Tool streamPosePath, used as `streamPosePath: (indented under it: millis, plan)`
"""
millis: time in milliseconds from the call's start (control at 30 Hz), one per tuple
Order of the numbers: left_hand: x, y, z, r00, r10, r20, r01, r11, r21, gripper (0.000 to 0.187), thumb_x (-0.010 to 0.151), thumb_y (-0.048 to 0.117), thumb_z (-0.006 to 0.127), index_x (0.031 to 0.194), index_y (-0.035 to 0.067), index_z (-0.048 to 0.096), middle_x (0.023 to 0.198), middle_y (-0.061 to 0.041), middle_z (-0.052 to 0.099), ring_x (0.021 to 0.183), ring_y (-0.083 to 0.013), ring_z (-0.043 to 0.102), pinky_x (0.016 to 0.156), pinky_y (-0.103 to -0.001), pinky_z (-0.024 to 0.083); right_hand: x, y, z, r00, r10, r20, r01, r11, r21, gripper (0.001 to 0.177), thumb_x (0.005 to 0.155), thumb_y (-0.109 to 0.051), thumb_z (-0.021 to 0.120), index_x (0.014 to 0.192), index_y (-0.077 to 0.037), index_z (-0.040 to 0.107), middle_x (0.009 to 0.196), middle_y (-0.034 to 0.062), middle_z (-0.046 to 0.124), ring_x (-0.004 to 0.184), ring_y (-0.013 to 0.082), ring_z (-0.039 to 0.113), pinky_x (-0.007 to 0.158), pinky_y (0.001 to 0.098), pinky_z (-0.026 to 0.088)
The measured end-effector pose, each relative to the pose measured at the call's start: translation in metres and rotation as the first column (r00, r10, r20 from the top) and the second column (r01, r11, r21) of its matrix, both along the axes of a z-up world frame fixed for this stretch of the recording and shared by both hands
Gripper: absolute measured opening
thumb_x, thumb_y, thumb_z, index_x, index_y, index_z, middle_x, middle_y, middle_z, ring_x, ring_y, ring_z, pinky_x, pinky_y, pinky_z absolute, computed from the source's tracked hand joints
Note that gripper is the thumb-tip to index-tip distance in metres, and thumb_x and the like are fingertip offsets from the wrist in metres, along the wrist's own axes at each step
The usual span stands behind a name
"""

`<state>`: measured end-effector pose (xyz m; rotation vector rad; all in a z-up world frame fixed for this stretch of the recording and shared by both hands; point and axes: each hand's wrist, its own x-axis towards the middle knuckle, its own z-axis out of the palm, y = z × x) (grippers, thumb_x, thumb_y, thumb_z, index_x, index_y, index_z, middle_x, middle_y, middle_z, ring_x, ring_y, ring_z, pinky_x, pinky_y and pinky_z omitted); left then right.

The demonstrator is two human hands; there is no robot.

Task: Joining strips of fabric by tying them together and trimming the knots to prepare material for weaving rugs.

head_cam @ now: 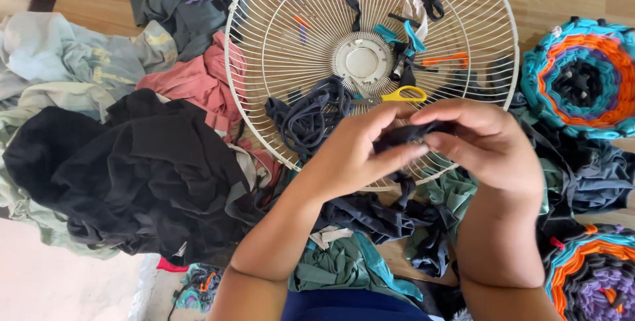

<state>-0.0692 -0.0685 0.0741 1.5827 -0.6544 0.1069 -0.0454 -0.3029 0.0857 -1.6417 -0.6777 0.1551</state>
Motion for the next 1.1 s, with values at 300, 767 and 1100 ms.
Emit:
streamPosePath:
  millis: [300, 767, 1100]
  plan:
    - [-0.006, 0.042, 0.019, 0.982, 0.171, -0.084, -0.152, 0.968, 0.2, 0.012, 0.102, 0.015, 0.067, 0.105, 0.003, 0.068, 0.072, -0.005, 0.06, 0.059, -0.0125, 0.053, 0.056, -0.029, 0.043, 0.024, -0.016, -0.012, 0.994, -0.061, -0.094, 0.047, 0.988, -0.146, 0.019, 0.091, 0.011, 0.068, 0.109, 0.006, 0.071, 0.099, 0.011, 0.071, 0.093, 0.0147, 0.07, 0.08, 0.025, 0.056]
    - [-0.008, 0.009, 0.004, 0.961, 0.252, 0.112, -0.268, 0.95, 0.161, 0.015, 0.091, 0.01, 0.077, 0.103, 0.006, 0.069, 0.088, -0.005, 0.066, 0.076, -0.0215, 0.067, 0.069, -0.033, 0.052, -0.007, 0.046, -0.03, 0.853, 0.321, -0.412, 0.123, 0.644, 0.755, 0.053, 0.098, -0.016, 0.075, 0.145, -0.006, 0.053, 0.116, 0.018, 0.066, 0.092, 0.0251, 0.07, 0.07, 0.0319, 0.057]
    - [-0.003, 0.013, 0.004, 0.922, 0.264, 0.283, -0.34, 0.902, 0.268, 0.014, 0.091, 0.015, 0.079, 0.097, 0.007, 0.069, 0.083, -0.007, 0.065, 0.076, -0.0266, 0.065, 0.067, -0.038, 0.05, -0.006, 0.022, -0.06, 0.924, -0.029, -0.382, 0.252, 0.796, 0.55, 0.032, 0.103, 0.009, 0.06, 0.135, 0.005, 0.06, 0.112, 0.0167, 0.069, 0.095, 0.0241, 0.069, 0.084, 0.0347, 0.057]
